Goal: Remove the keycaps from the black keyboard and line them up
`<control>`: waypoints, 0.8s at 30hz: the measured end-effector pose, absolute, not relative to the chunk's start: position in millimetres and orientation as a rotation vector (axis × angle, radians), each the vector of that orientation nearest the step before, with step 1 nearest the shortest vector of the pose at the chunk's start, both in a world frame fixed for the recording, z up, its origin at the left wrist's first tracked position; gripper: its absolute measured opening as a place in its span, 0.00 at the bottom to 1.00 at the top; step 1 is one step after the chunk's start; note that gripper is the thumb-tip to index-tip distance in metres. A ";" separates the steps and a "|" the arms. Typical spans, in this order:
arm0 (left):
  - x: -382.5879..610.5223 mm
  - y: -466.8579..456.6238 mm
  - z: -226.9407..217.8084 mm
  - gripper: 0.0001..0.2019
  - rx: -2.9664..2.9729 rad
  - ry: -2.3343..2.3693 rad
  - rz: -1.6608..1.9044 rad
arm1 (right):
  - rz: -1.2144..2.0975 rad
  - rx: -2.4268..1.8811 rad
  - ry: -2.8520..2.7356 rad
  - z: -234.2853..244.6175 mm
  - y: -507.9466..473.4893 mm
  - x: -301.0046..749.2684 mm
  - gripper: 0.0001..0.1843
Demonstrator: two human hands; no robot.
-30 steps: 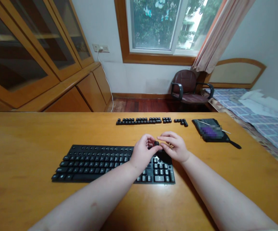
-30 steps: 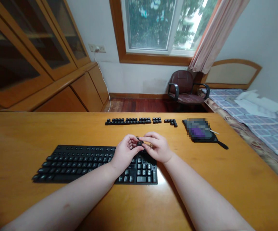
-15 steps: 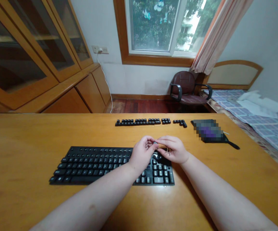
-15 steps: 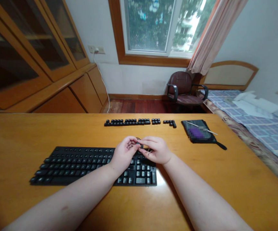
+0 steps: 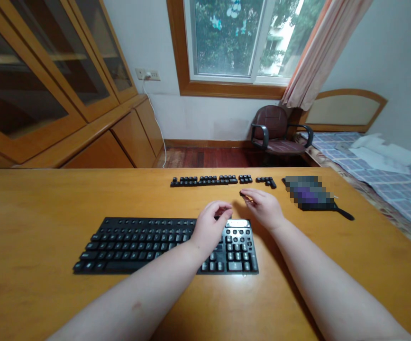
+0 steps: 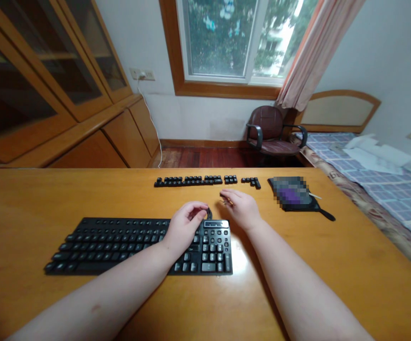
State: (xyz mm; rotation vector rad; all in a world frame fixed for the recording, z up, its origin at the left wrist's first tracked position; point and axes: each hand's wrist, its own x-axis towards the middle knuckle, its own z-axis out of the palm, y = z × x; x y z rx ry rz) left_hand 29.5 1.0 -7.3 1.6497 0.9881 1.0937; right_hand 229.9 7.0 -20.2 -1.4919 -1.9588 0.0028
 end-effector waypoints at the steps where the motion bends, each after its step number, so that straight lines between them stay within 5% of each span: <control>1: 29.2 0.4 -6.2 0.07 1.678 0.991 1.082 | -0.009 -1.662 -1.930 -21.6 11.4 236.9 0.14; 6: 28.9 -0.9 -1.6 0.08 1.740 0.990 1.057 | 0.038 -2.279 -1.752 -27.1 26.4 266.1 0.13; 24: 26.9 -1.8 -0.5 0.09 1.746 0.973 1.007 | -0.020 -2.415 -1.611 -29.6 28.5 277.8 0.16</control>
